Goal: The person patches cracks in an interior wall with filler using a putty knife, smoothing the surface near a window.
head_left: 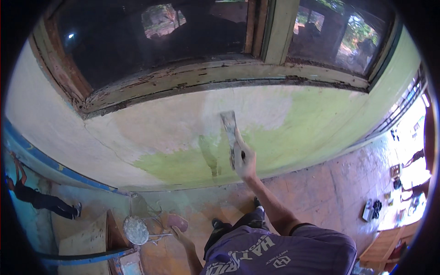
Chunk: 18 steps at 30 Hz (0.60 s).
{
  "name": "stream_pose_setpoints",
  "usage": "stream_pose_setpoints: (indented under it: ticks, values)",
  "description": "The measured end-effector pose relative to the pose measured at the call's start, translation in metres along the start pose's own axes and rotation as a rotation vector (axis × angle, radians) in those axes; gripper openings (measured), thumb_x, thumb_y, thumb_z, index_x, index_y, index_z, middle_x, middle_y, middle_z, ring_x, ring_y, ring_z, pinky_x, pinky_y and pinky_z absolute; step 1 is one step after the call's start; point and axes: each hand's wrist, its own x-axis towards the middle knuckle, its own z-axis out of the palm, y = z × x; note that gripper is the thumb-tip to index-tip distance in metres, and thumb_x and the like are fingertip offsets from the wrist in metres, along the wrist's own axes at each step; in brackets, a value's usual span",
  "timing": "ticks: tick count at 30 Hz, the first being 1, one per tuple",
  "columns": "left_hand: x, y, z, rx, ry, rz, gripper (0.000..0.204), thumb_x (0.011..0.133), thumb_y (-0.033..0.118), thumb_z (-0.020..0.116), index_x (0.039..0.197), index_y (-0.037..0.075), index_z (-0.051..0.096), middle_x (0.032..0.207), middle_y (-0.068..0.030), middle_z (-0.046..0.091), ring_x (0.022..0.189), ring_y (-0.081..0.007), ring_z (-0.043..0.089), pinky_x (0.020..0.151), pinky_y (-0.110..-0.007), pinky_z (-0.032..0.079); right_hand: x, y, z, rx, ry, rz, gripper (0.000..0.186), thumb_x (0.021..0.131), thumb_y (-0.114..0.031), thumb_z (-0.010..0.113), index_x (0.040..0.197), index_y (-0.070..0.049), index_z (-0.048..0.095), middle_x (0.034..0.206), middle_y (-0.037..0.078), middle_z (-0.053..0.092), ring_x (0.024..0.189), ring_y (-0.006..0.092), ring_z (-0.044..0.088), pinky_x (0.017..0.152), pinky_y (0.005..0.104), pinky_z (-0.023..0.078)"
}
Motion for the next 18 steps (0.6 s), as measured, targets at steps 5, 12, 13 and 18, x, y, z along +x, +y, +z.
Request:
stream_pose_setpoints:
  ticks: [5,12,13,18]
  values:
    - [0.021,0.018,-0.005,0.019,-0.085,-0.049,0.066,0.100,0.039,0.046,0.144,-0.008,0.029,0.148,-0.0212,0.033,0.132,-0.0295,0.038,0.110,-0.039,0.030,0.037,-0.063,0.033,-0.008,0.070,-0.059,0.047,0.094,0.000,0.045,0.140,-0.004,0.046,0.065,0.001,0.045,0.057,0.0058,0.044,0.053,0.0214,0.040]
    - [0.051,-0.003,-0.010,0.362,-0.089,0.241,0.063,0.100,0.038,0.047,0.137,-0.012,0.038,0.139,-0.0241,0.042,0.125,-0.0311,0.045,0.107,-0.039,0.035,-0.010,-0.005,0.038,-0.219,0.192,-0.165,0.044,0.097,-0.003,0.049,0.140,-0.004,0.046,0.064,0.002,0.049,0.054,0.0062,0.044,0.050,0.0212,0.039]
    - [0.047,0.017,0.007,0.251,-0.064,0.129,0.063,0.100,0.038,0.046,0.137,-0.012,0.038,0.140,-0.0243,0.042,0.125,-0.0316,0.045,0.107,-0.039,0.035,-0.008,-0.009,0.036,-0.299,0.200,-0.179,0.046,0.094,-0.001,0.053,0.139,-0.004,0.047,0.064,0.005,0.051,0.055,0.0081,0.046,0.052,0.0216,0.040]
    - [0.049,0.049,0.029,0.226,-0.095,0.025,0.066,0.100,0.040,0.046,0.139,-0.013,0.034,0.143,-0.0240,0.038,0.129,-0.0309,0.041,0.107,-0.040,0.034,0.025,-0.074,0.037,-0.364,0.117,-0.266,0.051,0.088,0.001,0.058,0.137,-0.010,0.050,0.073,0.013,0.056,0.056,0.0188,0.051,0.056,0.0258,0.044]
